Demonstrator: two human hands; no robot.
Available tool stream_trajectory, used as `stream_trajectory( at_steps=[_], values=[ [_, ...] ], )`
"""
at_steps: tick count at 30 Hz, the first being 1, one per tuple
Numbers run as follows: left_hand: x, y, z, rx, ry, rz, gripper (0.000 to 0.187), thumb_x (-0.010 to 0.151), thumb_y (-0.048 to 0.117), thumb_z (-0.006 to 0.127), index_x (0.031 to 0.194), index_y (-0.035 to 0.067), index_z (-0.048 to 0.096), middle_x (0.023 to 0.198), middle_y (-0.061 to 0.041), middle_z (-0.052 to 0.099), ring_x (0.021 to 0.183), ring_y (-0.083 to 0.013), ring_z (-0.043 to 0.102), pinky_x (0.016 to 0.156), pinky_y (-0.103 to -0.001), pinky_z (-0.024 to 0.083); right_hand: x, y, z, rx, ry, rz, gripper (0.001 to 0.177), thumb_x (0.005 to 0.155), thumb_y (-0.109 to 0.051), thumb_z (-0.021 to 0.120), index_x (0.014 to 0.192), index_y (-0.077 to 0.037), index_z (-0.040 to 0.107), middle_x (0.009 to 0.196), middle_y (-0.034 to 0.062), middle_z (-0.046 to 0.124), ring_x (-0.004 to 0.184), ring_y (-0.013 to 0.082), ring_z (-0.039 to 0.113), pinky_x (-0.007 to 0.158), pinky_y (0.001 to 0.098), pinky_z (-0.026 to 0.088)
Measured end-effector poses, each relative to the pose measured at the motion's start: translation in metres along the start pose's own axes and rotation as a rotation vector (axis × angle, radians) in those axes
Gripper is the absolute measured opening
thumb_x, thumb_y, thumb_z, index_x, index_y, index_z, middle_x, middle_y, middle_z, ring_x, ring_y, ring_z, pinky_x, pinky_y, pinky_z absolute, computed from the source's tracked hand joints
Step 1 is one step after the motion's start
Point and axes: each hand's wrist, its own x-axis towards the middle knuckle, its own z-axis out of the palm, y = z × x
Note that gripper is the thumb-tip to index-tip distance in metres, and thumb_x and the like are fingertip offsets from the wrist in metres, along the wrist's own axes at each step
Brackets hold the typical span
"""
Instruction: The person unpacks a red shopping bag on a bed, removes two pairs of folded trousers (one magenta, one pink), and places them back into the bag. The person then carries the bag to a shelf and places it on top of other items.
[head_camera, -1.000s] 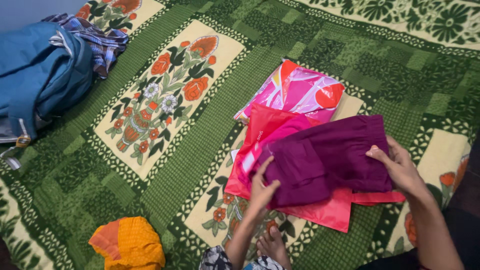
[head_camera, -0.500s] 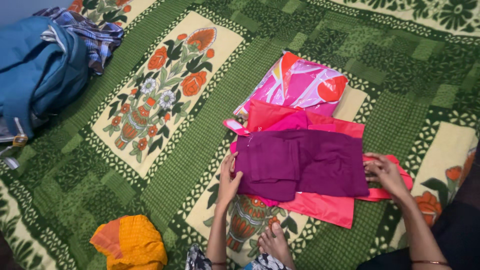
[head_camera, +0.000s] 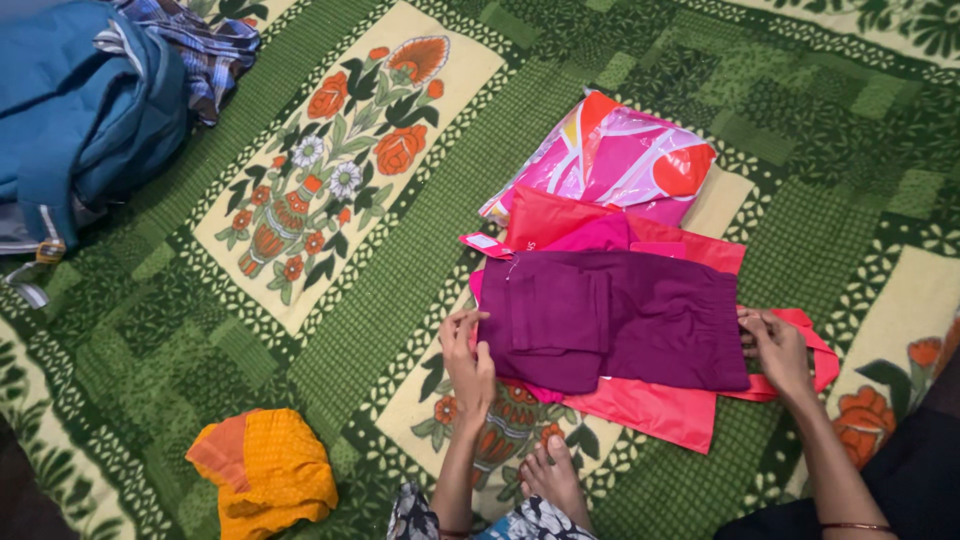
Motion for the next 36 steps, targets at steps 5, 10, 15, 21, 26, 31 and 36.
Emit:
stream_trajectory(
  at_steps=[5,10,15,21,26,31,36],
  values=[
    [0.001,0.020,0.013,0.125,-0.125,-0.058,0.033,0.097,0.019,0.060,0.124,0.002,0.065,0.111,-0.014,0.067,0.105,-0.0308,0.065,0.095,-0.041,0.051,0.000,0.001,0.002,-0.017,0.023,0.019,0.038,0.110,-0.032,0.052,0.121,0.000,0.068,0.099,0.0078,0.070,0.082,0.0155,0.067,0.071,0.0310,0.055],
    [0.007,0.026,0.030,0.482,-0.143,0.019,0.062,0.080,0.040,0.080,0.121,-0.004,0.063,0.101,-0.021,0.067,0.098,-0.0396,0.063,0.086,-0.049,0.049,0.000,0.001,0.002,-0.067,0.065,0.015,0.041,0.109,-0.035,0.055,0.120,0.001,0.070,0.095,0.0077,0.068,0.080,0.0149,0.065,0.069,0.0316,0.055],
    [0.021,0.012,0.050,0.373,-0.359,-0.181,0.065,0.081,0.048,0.075,0.123,0.000,0.064,0.107,-0.021,0.071,0.105,-0.0373,0.066,0.094,-0.048,0.051,-0.003,0.002,0.005,-0.115,0.097,0.014,0.040,0.107,-0.034,0.059,0.119,0.002,0.073,0.088,0.0066,0.068,0.075,0.0141,0.062,0.066,0.0314,0.053],
    [-0.006,0.048,0.103,-0.011,-0.483,0.150,0.058,0.095,0.037,0.065,0.127,-0.011,0.061,0.141,-0.031,0.056,0.134,-0.0435,0.054,0.115,-0.045,0.043,-0.022,-0.044,0.017,-0.198,0.116,-0.012,0.038,0.104,-0.033,0.060,0.123,-0.003,0.073,0.088,0.0074,0.070,0.075,0.0141,0.063,0.068,0.0314,0.053],
    [-0.050,0.088,0.124,-0.181,-0.787,0.217,0.068,0.102,0.038,0.060,0.143,-0.014,0.045,0.161,-0.035,0.032,0.146,-0.0483,0.040,0.120,-0.047,0.037,-0.070,-0.107,0.042,-0.789,0.341,-0.510,0.039,0.106,-0.036,0.064,0.130,-0.005,0.067,0.123,0.0158,0.068,0.109,0.0266,0.064,0.089,0.0405,0.054],
    [-0.051,0.086,0.126,-0.251,-0.752,0.209,0.060,0.105,0.034,0.058,0.146,-0.007,0.045,0.164,-0.034,0.030,0.150,-0.0479,0.038,0.124,-0.046,0.036,-0.071,-0.127,0.061,0.214,-0.218,0.186,0.053,0.099,-0.049,0.049,0.123,-0.006,0.068,0.104,0.0156,0.073,0.092,0.0243,0.071,0.078,0.0403,0.059],
    [-0.063,0.087,0.119,-0.383,-0.967,0.433,0.066,0.103,0.025,0.057,0.158,-0.002,0.033,0.170,-0.030,0.022,0.156,-0.0464,0.029,0.126,-0.047,0.029,-0.071,-0.091,0.079,-0.043,-0.289,-0.027,0.040,0.099,-0.031,0.069,0.118,0.004,0.068,0.104,0.0115,0.070,0.093,0.0151,0.064,0.078,0.0333,0.052]
  ],
)
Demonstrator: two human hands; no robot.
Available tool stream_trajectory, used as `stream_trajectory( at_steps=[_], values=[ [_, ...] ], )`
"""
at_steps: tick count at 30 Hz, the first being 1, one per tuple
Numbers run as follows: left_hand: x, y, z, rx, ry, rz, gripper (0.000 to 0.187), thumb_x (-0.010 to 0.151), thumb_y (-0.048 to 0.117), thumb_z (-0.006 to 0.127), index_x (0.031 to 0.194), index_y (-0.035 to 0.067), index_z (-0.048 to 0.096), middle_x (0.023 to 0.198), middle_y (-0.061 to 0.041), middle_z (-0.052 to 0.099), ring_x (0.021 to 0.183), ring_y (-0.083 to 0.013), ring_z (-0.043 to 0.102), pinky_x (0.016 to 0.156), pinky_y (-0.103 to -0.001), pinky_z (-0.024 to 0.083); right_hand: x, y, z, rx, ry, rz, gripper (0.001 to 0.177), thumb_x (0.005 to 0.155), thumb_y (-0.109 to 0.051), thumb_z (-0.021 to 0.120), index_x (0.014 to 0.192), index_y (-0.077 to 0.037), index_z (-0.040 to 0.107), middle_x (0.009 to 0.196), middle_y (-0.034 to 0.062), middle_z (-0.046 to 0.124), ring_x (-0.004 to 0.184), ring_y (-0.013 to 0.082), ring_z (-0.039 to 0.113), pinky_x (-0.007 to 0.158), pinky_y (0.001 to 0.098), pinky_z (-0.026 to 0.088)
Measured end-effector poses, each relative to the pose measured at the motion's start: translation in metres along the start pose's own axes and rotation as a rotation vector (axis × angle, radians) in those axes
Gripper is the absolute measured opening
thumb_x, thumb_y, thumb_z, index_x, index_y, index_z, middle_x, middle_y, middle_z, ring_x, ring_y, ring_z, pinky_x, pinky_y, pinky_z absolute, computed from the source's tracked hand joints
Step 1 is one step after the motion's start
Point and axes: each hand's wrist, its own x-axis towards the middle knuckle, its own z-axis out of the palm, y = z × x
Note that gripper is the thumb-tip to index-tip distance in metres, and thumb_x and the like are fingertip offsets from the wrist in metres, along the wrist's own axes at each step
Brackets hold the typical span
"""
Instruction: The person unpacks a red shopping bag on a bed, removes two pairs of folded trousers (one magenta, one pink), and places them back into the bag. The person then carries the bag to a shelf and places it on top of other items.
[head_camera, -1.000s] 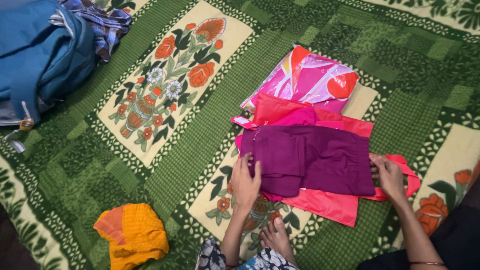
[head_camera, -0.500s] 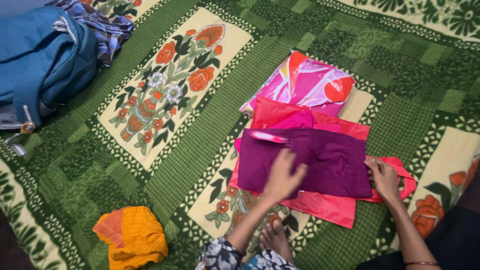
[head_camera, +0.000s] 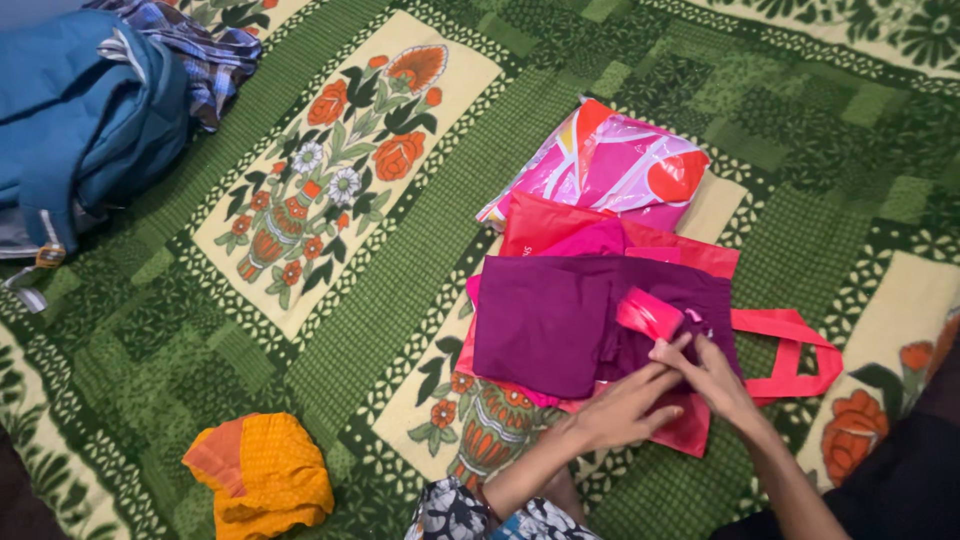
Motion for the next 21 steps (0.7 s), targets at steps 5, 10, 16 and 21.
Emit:
stream_trajectory(
  at_steps=[5,10,16,21],
  values=[
    [-0.015,-0.006,-0.006,0.103,0.026,-0.016,0.044,0.102,0.013,0.061,0.145,0.009,0.055,0.170,-0.020,0.041,0.158,-0.0377,0.042,0.129,-0.043,0.036,0.014,0.019,-0.036,0.060,0.202,-0.098,0.029,0.101,-0.018,0.064,0.120,0.003,0.067,0.101,0.0090,0.075,0.091,0.0141,0.071,0.082,0.0296,0.058],
    [-0.026,-0.018,-0.044,0.395,0.323,-0.182,0.061,0.086,0.017,0.075,0.141,0.006,0.051,0.156,-0.018,0.047,0.148,-0.0389,0.044,0.123,-0.046,0.038,0.015,0.017,-0.062,-0.044,0.284,0.062,0.040,0.099,-0.018,0.057,0.137,-0.007,0.052,0.099,0.0130,0.075,0.082,0.0195,0.073,0.071,0.0338,0.058],
    [-0.021,0.000,-0.038,0.594,0.351,-0.356,0.079,0.072,0.007,0.073,0.146,0.003,0.045,0.156,-0.024,0.036,0.141,-0.0463,0.039,0.114,-0.052,0.035,0.001,-0.013,-0.049,-0.649,0.462,0.081,0.052,0.100,-0.046,0.063,0.134,-0.007,0.062,0.114,0.0159,0.071,0.107,0.0309,0.071,0.094,0.0434,0.054],
    [-0.021,0.005,-0.043,0.594,0.329,-0.454,0.080,0.071,-0.002,0.064,0.149,0.007,0.045,0.153,-0.025,0.037,0.133,-0.0457,0.044,0.108,-0.054,0.039,0.000,-0.034,-0.030,-0.785,0.431,0.116,0.092,0.082,-0.063,0.074,0.147,-0.003,0.048,0.136,0.0260,0.053,0.115,0.0434,0.062,0.093,0.0531,0.050]
  ],
)
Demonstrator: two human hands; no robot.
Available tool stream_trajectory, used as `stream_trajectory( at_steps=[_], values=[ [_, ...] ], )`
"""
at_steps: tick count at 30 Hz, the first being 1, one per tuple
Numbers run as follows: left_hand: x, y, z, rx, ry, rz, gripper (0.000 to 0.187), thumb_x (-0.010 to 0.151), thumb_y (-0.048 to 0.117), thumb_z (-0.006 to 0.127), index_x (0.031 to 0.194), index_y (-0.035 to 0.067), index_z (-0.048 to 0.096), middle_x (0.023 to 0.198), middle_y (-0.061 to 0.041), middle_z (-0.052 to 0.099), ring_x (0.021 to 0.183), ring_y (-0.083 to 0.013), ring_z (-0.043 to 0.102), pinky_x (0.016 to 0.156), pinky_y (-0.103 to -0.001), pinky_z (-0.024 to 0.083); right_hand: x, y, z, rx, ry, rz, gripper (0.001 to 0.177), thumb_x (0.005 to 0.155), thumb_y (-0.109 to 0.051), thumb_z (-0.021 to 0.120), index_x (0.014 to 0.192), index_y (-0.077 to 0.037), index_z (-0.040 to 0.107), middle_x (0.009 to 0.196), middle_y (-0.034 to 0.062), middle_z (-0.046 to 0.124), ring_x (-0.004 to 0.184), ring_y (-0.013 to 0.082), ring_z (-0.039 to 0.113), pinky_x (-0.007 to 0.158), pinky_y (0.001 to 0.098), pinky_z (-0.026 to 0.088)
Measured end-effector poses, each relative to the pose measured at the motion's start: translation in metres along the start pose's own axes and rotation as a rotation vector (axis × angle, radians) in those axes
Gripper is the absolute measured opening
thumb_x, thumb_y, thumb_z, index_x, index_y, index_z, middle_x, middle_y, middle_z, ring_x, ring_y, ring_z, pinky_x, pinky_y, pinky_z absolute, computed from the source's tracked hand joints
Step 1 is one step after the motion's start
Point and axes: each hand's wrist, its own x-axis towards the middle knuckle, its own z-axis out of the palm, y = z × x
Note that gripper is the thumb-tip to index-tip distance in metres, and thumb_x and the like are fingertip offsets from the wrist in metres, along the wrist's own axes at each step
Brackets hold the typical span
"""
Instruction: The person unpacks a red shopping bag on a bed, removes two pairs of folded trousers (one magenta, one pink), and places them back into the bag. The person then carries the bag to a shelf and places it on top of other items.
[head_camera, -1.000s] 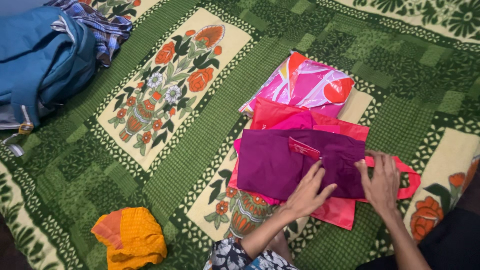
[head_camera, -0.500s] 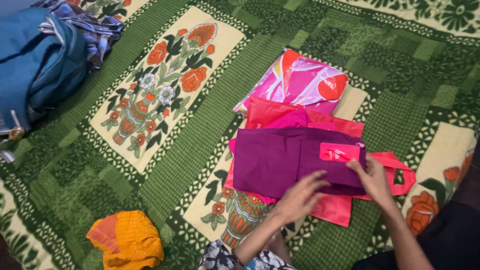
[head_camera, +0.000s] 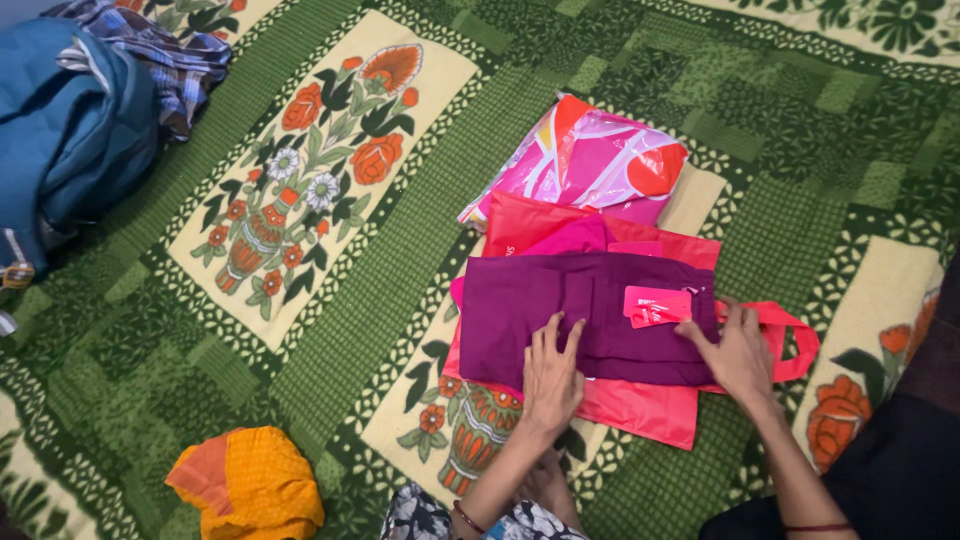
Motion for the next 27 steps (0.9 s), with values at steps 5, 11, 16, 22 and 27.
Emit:
stream_trajectory(
  at_steps=[5,11,16,22,27],
  values=[
    [0.009,-0.020,-0.013,-0.292,0.155,-0.029,0.067,0.077,-0.011,0.055,0.141,0.008,0.055,0.145,-0.025,0.046,0.130,-0.0441,0.050,0.111,-0.049,0.043,0.005,0.007,0.016,0.011,-0.026,0.022,0.109,0.070,-0.062,0.081,0.153,-0.002,0.042,0.136,0.0278,0.053,0.111,0.0459,0.064,0.093,0.0518,0.054],
    [0.017,-0.092,-0.052,-0.592,0.252,-0.177,0.044,0.078,-0.012,0.044,0.109,0.005,0.072,0.112,-0.011,0.073,0.107,-0.0251,0.069,0.098,-0.034,0.050,0.029,0.046,0.048,0.178,-0.043,0.062,0.113,0.059,-0.056,0.091,0.147,0.000,0.049,0.116,0.0259,0.069,0.106,0.0390,0.070,0.093,0.0483,0.056],
    [0.000,-0.176,-0.113,-0.636,0.448,-0.416,0.050,0.089,-0.010,0.040,0.110,0.008,0.082,0.102,-0.007,0.065,0.091,-0.0157,0.058,0.085,-0.027,0.048,0.041,0.069,0.064,0.282,-0.129,0.156,0.119,0.055,-0.054,0.092,0.150,0.000,0.046,0.121,0.0255,0.072,0.108,0.0349,0.072,0.097,0.0450,0.055],
    [-0.023,-0.260,-0.159,-0.195,0.688,-0.263,0.046,0.083,-0.008,0.047,0.116,0.004,0.076,0.126,-0.020,0.066,0.124,-0.0314,0.059,0.110,-0.039,0.041,0.035,0.074,0.066,0.382,-0.073,0.071,0.121,0.055,-0.054,0.092,0.150,0.001,0.043,0.124,0.0252,0.069,0.112,0.0348,0.069,0.098,0.0452,0.052],
    [-0.025,-0.261,-0.138,0.206,0.456,-0.542,0.060,0.073,-0.010,0.054,0.130,0.003,0.064,0.147,-0.020,0.052,0.133,-0.0396,0.045,0.113,-0.048,0.037,0.032,0.070,0.067,0.305,-0.060,0.110,0.115,0.061,-0.055,0.090,0.153,-0.002,0.046,0.125,0.0256,0.069,0.112,0.0363,0.069,0.098,0.0471,0.053]
  ],
)
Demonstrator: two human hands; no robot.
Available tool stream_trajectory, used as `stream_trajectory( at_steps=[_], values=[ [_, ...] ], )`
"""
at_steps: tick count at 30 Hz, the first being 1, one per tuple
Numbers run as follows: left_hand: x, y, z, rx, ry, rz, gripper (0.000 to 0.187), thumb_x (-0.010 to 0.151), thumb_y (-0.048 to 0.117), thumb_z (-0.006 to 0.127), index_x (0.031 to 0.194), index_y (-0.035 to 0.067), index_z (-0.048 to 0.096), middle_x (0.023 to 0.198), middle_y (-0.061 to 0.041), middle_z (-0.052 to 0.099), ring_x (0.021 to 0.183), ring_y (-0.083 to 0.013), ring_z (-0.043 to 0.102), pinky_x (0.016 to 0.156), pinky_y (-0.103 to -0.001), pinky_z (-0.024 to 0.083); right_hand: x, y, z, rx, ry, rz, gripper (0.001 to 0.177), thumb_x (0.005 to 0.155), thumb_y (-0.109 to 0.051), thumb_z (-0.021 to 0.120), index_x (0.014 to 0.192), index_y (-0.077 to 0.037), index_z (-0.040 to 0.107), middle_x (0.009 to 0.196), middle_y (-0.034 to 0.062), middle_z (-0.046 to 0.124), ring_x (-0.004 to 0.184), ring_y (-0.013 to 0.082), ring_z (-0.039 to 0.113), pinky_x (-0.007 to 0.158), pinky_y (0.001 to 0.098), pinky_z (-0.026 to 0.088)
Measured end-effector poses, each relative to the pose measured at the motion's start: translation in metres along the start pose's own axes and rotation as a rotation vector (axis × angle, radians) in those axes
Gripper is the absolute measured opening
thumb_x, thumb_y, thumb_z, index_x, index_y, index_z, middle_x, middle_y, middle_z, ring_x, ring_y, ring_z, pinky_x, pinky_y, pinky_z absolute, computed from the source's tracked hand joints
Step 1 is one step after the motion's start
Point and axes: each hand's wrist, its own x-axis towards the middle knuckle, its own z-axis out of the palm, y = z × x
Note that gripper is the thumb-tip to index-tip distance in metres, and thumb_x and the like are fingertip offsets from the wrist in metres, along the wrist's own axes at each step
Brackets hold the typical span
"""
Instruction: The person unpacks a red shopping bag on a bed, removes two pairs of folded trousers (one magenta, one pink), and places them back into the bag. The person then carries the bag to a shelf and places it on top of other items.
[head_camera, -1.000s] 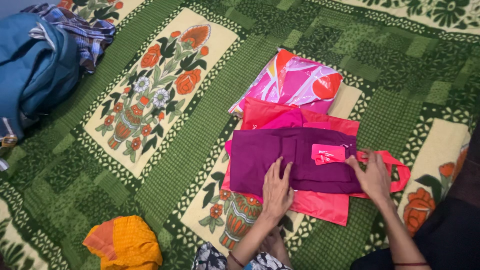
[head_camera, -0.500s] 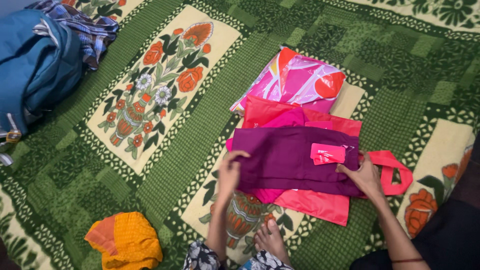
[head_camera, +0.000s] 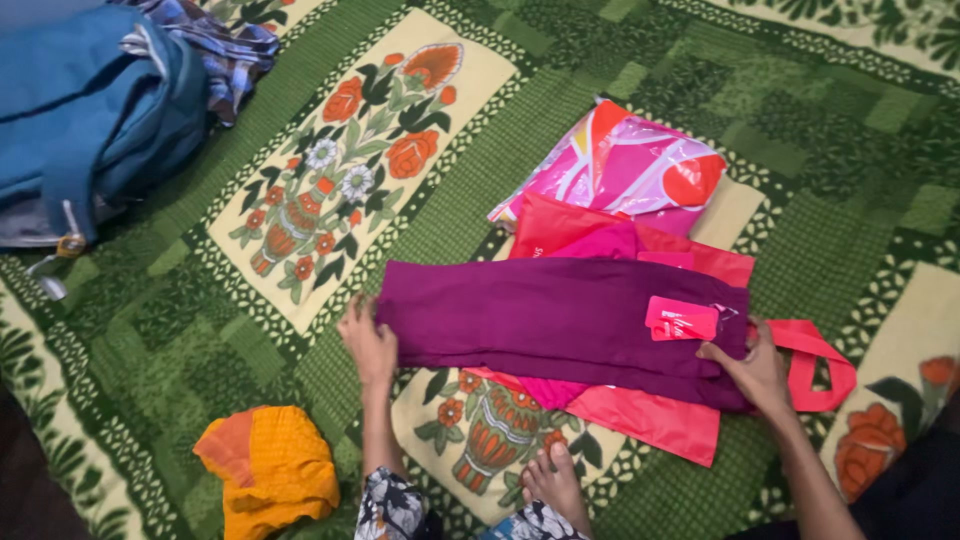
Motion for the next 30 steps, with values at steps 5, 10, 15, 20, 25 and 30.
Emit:
stream_trajectory(
  at_steps=[5,10,15,20,25,30],
  values=[
    [-0.027,0.053,0.015,-0.414,0.113,0.138,0.070,0.080,-0.004,0.041,0.149,0.001,0.043,0.162,-0.020,0.040,0.151,-0.0314,0.043,0.127,-0.048,0.033,-0.001,0.001,0.000,0.015,0.019,-0.039,0.116,0.060,-0.055,0.090,0.152,0.000,0.046,0.122,0.0232,0.071,0.109,0.0338,0.070,0.095,0.0446,0.054],
    [-0.083,0.143,0.034,-0.231,-0.219,0.486,0.055,0.096,0.037,0.061,0.143,0.008,0.057,0.161,-0.017,0.041,0.153,-0.0384,0.031,0.126,-0.055,0.017,-0.003,-0.004,0.000,0.078,-0.004,-0.027,0.115,0.063,-0.046,0.092,0.154,0.003,0.043,0.120,0.0215,0.072,0.106,0.0288,0.071,0.091,0.0411,0.055],
    [-0.117,0.189,0.057,-0.066,-0.289,0.759,0.067,0.096,0.050,0.059,0.152,0.015,0.051,0.167,-0.014,0.035,0.157,-0.0351,0.024,0.127,-0.058,0.014,-0.006,-0.009,-0.002,0.163,-0.034,-0.035,0.112,0.066,-0.035,0.093,0.155,0.006,0.037,0.119,0.0201,0.072,0.103,0.0257,0.072,0.089,0.0376,0.056],
    [-0.108,0.178,0.064,0.017,-0.273,0.706,0.064,0.098,0.051,0.057,0.152,0.018,0.051,0.167,-0.007,0.035,0.156,-0.0323,0.026,0.126,-0.059,0.014,-0.006,-0.012,-0.002,0.301,-0.096,-0.075,0.107,0.072,-0.031,0.088,0.155,0.007,0.034,0.115,0.0214,0.073,0.100,0.0243,0.073,0.085,0.0352,0.058],
    [-0.086,0.158,0.065,0.023,-0.275,0.615,0.065,0.100,0.051,0.053,0.155,0.018,0.047,0.167,-0.003,0.035,0.156,-0.0271,0.027,0.127,-0.058,0.014,-0.006,-0.013,-0.003,0.309,-0.110,-0.072,0.108,0.073,-0.030,0.088,0.156,0.008,0.030,0.116,0.0205,0.073,0.102,0.0238,0.072,0.087,0.0345,0.057],
    [-0.067,0.130,0.067,0.051,-0.279,0.514,0.068,0.101,0.051,0.048,0.158,0.016,0.038,0.169,-0.003,0.029,0.156,-0.0251,0.023,0.125,-0.057,0.012,-0.008,-0.015,-0.006,0.193,-0.092,-0.042,0.108,0.074,-0.027,0.090,0.157,0.008,0.032,0.118,0.0216,0.073,0.104,0.0253,0.072,0.089,0.0362,0.057]
  ],
)
